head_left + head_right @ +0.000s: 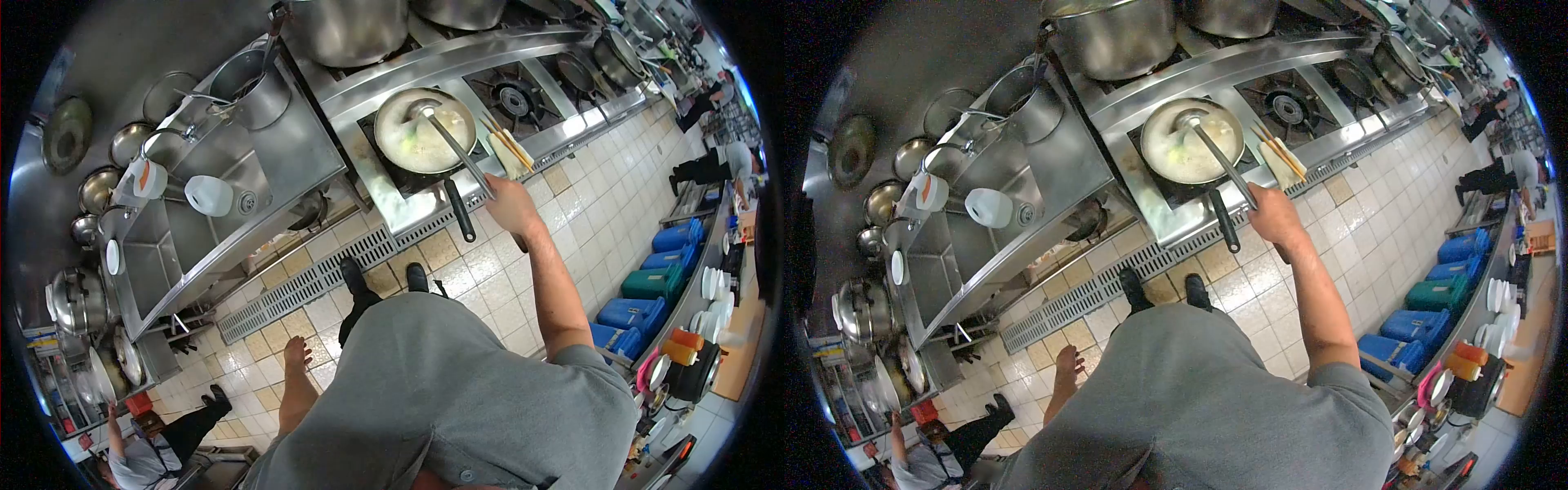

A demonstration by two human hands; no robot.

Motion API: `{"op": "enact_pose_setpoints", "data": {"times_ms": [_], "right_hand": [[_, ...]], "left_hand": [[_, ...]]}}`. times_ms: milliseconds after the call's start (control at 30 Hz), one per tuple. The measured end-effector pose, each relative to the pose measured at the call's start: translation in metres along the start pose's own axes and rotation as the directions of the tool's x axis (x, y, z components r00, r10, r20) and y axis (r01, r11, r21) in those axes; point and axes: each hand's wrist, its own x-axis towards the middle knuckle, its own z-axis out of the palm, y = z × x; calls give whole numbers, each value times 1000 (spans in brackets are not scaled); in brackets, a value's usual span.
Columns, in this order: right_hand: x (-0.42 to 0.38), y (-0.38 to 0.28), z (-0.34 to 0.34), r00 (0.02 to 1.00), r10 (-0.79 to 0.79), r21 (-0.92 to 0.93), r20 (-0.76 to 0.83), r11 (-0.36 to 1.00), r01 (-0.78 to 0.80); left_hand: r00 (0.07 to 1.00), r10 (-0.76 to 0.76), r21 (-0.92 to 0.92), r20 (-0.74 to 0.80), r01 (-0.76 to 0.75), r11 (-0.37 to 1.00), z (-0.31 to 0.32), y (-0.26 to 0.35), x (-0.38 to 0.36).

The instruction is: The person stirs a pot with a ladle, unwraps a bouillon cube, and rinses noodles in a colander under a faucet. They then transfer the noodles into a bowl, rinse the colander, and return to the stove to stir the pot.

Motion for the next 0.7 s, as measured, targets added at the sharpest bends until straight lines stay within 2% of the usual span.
{"op": "enact_pose_setpoints", "data": {"times_ms": [200, 267, 300, 467, 567, 700], "right_hand": [[-20, 13, -9, 998, 19, 95, -54, 995, -14], [-31, 13, -14, 998, 48, 236, -49, 971, -36], [-36, 12, -16, 997, 50, 235, -51, 971, -37], [-63, 1, -35, 971, 193, 387, 139, 892, -233], [-77, -11, -47, 956, 215, 406, 200, 870, -281], [-91, -13, -51, 959, 212, 443, 187, 853, -275]], "left_hand": [[1000, -5, -27, 27, 6, 1000, -3, 2, 11], [999, -5, -30, 40, 6, 1000, -1, 12, 8], [1000, 9, -10, 20, -9, 1000, 3, 21, 0], [998, 54, 0, 17, -54, 999, 7, 32, 3], [995, 93, 11, 41, -94, 996, 7, 33, 6], [996, 82, 22, 40, -83, 996, 10, 36, 2]]}}
